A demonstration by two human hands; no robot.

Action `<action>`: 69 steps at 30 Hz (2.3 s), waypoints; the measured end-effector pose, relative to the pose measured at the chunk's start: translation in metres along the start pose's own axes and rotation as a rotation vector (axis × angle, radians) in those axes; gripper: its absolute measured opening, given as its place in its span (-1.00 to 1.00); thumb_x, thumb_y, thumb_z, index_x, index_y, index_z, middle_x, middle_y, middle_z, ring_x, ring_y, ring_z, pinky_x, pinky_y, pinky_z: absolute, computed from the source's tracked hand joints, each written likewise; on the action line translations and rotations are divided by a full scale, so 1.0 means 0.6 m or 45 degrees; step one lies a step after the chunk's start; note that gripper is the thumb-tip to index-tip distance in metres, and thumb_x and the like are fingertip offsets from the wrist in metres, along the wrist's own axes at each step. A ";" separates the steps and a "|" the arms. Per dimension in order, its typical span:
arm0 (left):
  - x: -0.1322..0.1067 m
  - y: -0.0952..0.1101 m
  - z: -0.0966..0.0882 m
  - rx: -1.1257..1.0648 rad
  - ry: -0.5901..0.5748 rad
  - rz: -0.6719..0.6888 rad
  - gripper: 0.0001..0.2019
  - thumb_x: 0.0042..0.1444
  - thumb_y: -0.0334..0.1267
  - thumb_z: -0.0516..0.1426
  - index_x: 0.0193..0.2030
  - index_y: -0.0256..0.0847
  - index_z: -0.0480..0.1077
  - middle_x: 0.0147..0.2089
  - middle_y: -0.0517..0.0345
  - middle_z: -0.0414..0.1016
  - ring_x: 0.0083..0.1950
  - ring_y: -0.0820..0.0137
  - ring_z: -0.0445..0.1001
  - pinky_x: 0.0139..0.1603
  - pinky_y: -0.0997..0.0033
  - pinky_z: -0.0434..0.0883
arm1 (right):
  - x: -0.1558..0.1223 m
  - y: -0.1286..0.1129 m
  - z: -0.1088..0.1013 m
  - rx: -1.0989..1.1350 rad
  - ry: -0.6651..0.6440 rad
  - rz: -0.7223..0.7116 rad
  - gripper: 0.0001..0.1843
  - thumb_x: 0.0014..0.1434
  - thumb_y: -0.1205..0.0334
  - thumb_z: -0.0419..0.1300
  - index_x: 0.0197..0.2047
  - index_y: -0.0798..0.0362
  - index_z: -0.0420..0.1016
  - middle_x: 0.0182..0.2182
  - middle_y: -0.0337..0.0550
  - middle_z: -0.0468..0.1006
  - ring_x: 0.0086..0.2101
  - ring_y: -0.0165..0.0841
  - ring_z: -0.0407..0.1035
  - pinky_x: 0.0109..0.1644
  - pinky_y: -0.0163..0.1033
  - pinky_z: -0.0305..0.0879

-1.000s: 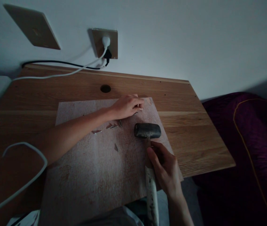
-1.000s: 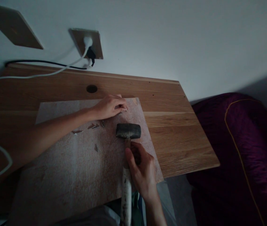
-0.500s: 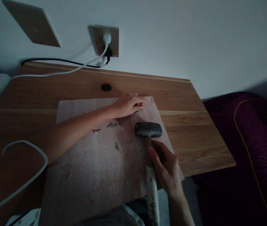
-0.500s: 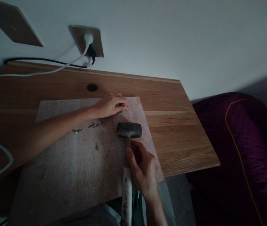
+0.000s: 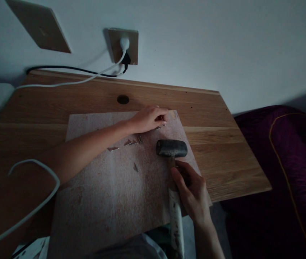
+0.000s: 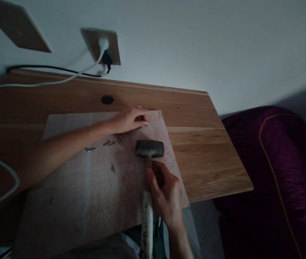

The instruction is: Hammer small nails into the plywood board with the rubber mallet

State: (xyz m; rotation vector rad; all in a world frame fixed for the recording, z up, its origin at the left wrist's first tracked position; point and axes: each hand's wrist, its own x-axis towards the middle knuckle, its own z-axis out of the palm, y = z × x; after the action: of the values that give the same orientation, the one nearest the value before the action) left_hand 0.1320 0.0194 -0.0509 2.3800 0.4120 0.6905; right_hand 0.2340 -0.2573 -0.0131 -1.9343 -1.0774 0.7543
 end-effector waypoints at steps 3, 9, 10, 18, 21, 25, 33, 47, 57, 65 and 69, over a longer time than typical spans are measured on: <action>0.001 0.001 0.000 -0.042 0.006 -0.014 -0.89 0.25 -0.44 0.30 -0.24 -0.18 0.50 -0.18 0.10 0.66 -0.08 0.31 0.59 0.00 0.33 0.41 | -0.001 0.002 0.000 -0.014 0.007 -0.005 -0.59 0.38 -0.12 0.25 -0.06 0.06 0.69 -0.29 -0.06 0.79 -0.40 -0.24 0.64 -0.36 -0.24 0.51; 0.001 0.005 0.001 -0.086 0.014 -0.054 -0.92 0.27 -0.45 0.29 -0.19 -0.20 0.54 -0.16 0.09 0.68 -0.12 0.33 0.59 0.00 0.32 0.42 | 0.000 0.003 0.000 -0.016 0.016 -0.028 -0.59 0.37 -0.11 0.26 -0.05 0.06 0.69 -0.27 -0.05 0.80 -0.36 -0.22 0.67 -0.34 -0.25 0.54; 0.001 0.005 0.001 -0.091 0.010 -0.057 -0.92 0.27 -0.45 0.28 -0.18 -0.21 0.55 -0.15 0.09 0.68 -0.11 0.33 0.59 -0.01 0.33 0.42 | 0.000 0.002 0.000 -0.010 0.017 -0.028 -0.59 0.38 -0.12 0.25 -0.05 0.06 0.69 -0.27 -0.04 0.80 -0.37 -0.22 0.67 -0.35 -0.25 0.54; -0.003 -0.002 -0.004 -0.026 -0.012 -0.022 -0.86 0.29 -0.46 0.26 -0.12 -0.21 0.64 -0.12 0.05 0.73 -0.03 0.29 0.64 0.07 0.29 0.43 | 0.000 0.002 0.001 -0.032 0.030 -0.044 -0.60 0.37 -0.11 0.26 -0.06 0.06 0.70 -0.33 -0.07 0.79 -0.44 -0.25 0.64 -0.41 -0.27 0.52; -0.003 -0.007 -0.004 -0.013 0.003 0.006 -0.81 0.29 -0.49 0.22 -0.10 -0.20 0.66 -0.09 0.05 0.74 -0.02 0.30 0.65 0.08 0.30 0.45 | 0.000 0.000 0.000 -0.028 0.029 -0.059 -0.62 0.37 -0.08 0.25 -0.08 0.06 0.70 -0.36 -0.09 0.78 -0.45 -0.26 0.63 -0.42 -0.28 0.51; -0.004 -0.014 -0.003 0.018 -0.012 0.051 -0.77 0.32 -0.48 0.19 -0.10 -0.16 0.68 -0.05 0.05 0.73 -0.02 0.30 0.65 0.11 0.29 0.48 | 0.001 -0.001 0.000 -0.028 0.039 -0.079 -0.62 0.36 -0.07 0.26 -0.08 0.08 0.70 -0.32 -0.05 0.79 -0.42 -0.25 0.66 -0.40 -0.28 0.52; -0.007 -0.011 -0.004 0.068 0.012 0.057 -0.75 0.32 -0.49 0.15 -0.12 -0.19 0.67 -0.08 0.03 0.70 -0.06 0.30 0.64 0.07 0.28 0.49 | 0.000 0.003 0.000 -0.010 0.017 -0.062 -0.61 0.38 -0.08 0.26 -0.05 0.06 0.71 -0.32 -0.07 0.80 -0.41 -0.25 0.66 -0.40 -0.28 0.53; -0.008 -0.008 -0.005 0.082 -0.014 0.048 -0.74 0.33 -0.48 0.13 -0.12 -0.19 0.67 -0.08 0.01 0.69 -0.05 0.29 0.63 0.08 0.27 0.48 | 0.002 0.002 0.000 -0.013 0.025 -0.051 -0.62 0.36 -0.09 0.27 -0.07 0.06 0.71 -0.34 -0.07 0.79 -0.43 -0.23 0.65 -0.41 -0.26 0.53; -0.006 -0.009 -0.004 0.054 -0.028 0.069 -0.76 0.34 -0.49 0.15 -0.13 -0.17 0.66 -0.06 0.02 0.69 -0.03 0.30 0.63 0.10 0.28 0.48 | 0.000 0.003 0.000 -0.013 0.020 -0.024 -0.59 0.36 -0.11 0.27 -0.06 0.07 0.70 -0.31 -0.05 0.79 -0.42 -0.23 0.63 -0.40 -0.25 0.51; -0.006 -0.002 -0.004 0.034 -0.033 0.079 -0.79 0.34 -0.46 0.18 -0.10 -0.15 0.64 -0.06 0.06 0.71 0.00 0.30 0.64 0.14 0.27 0.47 | 0.002 -0.002 -0.002 -0.038 0.024 -0.040 -0.62 0.36 -0.09 0.26 -0.07 0.05 0.71 -0.33 -0.08 0.78 -0.45 -0.26 0.61 -0.41 -0.25 0.49; -0.008 -0.001 -0.005 0.045 -0.037 0.066 -0.75 0.33 -0.49 0.14 -0.13 -0.16 0.65 -0.06 0.04 0.70 -0.03 0.31 0.63 0.09 0.29 0.47 | 0.001 -0.002 -0.001 -0.027 0.015 -0.043 -0.62 0.37 -0.09 0.25 -0.07 0.05 0.70 -0.35 -0.09 0.77 -0.45 -0.27 0.61 -0.42 -0.26 0.48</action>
State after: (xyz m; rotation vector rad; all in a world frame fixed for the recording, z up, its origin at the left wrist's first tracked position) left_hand 0.1265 0.0195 -0.0512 2.4387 0.3545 0.6760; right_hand 0.2340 -0.2567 -0.0118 -1.9307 -1.1123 0.7146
